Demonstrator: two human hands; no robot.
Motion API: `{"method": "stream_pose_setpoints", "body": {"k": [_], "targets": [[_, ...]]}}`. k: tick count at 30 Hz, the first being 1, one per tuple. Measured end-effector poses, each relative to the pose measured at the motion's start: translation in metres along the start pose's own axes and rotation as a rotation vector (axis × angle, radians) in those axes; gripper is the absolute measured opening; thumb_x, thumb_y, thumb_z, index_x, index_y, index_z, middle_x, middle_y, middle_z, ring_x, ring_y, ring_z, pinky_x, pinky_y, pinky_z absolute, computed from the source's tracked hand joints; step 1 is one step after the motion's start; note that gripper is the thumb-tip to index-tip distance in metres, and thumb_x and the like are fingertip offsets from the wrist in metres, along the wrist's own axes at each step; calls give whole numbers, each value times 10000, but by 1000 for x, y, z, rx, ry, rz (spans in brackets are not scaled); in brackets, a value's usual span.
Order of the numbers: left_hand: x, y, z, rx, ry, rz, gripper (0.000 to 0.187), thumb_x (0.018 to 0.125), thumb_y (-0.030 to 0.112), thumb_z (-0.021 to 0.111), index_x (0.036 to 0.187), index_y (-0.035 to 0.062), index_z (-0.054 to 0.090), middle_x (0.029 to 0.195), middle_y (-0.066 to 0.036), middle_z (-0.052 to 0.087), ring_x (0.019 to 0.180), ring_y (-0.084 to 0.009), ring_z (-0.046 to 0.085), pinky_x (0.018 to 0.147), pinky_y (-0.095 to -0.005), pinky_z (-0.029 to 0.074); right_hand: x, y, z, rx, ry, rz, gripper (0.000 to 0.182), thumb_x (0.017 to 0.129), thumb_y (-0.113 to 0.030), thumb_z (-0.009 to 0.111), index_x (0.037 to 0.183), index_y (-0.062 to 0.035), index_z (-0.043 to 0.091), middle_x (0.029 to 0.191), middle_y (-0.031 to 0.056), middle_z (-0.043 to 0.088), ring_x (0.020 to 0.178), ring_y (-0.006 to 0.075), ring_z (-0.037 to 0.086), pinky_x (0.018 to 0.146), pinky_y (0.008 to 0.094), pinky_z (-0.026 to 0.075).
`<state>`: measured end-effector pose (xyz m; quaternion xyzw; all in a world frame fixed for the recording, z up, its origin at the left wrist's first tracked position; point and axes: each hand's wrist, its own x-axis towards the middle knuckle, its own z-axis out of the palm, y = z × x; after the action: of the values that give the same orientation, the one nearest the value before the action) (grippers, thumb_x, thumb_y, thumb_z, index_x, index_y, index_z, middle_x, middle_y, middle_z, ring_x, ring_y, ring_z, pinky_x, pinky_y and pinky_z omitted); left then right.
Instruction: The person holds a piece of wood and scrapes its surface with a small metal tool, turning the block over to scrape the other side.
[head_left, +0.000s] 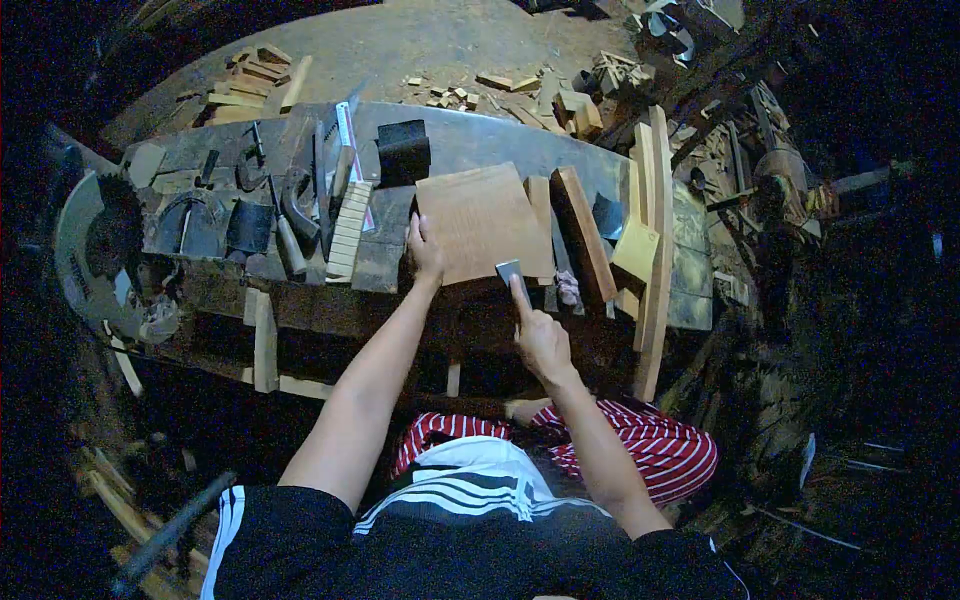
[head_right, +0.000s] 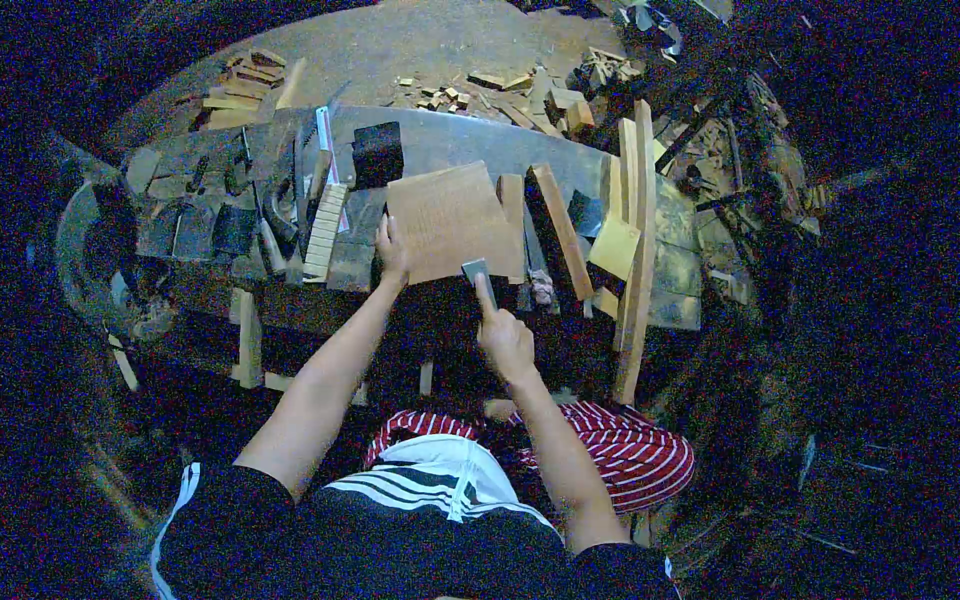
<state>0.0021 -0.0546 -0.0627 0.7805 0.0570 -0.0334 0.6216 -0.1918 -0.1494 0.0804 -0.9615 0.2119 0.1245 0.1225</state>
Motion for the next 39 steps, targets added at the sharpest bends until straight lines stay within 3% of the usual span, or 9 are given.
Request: {"method": "stream_pose_setpoints", "body": {"k": [5,7,9,11,15,16,20,29,39], "targets": [[1,-8,4,-30,66,34,550,945,399,336,1239,-50,453,1221,-240,488,1152,-349,448,983,-387,324,95,4,-6,36,125,-188,643,763,-74,486,1366,-215,312,723,275,588,683,427,598,627,511,477],[-1,-5,4,-44,80,95,541,948,381,340,1231,-66,451,1202,-244,502,1132,-352,460,978,-390,329,155,16,23,86,666,-535,607,758,-75,482,1343,-166,349,721,287,582,680,442,586,628,509,470],[-1,-4,4,-81,93,69,528,951,366,345,1219,-75,458,1184,-254,510,1129,-356,457,980,-388,326,161,-2,8,120,295,-311,579,757,-51,475,1323,-123,374,703,293,574,666,445,581,608,501,463],[2,-12,9,-102,103,74,521,951,362,355,1211,-75,466,1195,-256,501,1130,-356,453,978,-388,325,146,-12,3,145,235,-225,581,760,-48,479,1328,-111,373,685,294,568,661,444,579,603,508,458],[1,-15,10,-113,117,58,494,949,341,372,1211,-67,471,1177,-235,506,1113,-340,466,958,-373,343,61,-21,2,39,4,-89,705,779,-42,456,1403,-261,214,740,291,580,681,405,609,613,500,485],[-2,-13,10,-114,112,52,494,949,341,372,1211,-67,471,1177,-235,506,1113,-340,466,958,-373,343,40,-19,12,-24,73,-122,762,729,-61,505,1406,-263,220,604,227,584,584,364,626,526,495,508],[-2,-8,5,-126,95,44,485,949,337,371,1209,-59,478,1166,-226,509,1109,-336,470,955,-376,346,9,-25,11,23,17,-119,770,731,-78,505,1412,-259,196,638,215,603,578,362,626,527,499,511],[-5,-8,4,-58,67,9,509,956,376,351,1230,-38,463,1222,-189,479,1154,-279,424,998,-352,302,159,-43,44,187,184,-231,732,721,-17,499,1391,-199,267,677,292,558,633,392,610,552,481,472],[-3,-19,19,-252,115,-11,513,947,367,360,1182,-72,486,1171,-217,501,1088,-311,473,948,-378,342,34,-58,4,17,-73,-132,755,755,-44,473,1411,-288,187,724,256,601,644,400,618,585,513,496]]}}
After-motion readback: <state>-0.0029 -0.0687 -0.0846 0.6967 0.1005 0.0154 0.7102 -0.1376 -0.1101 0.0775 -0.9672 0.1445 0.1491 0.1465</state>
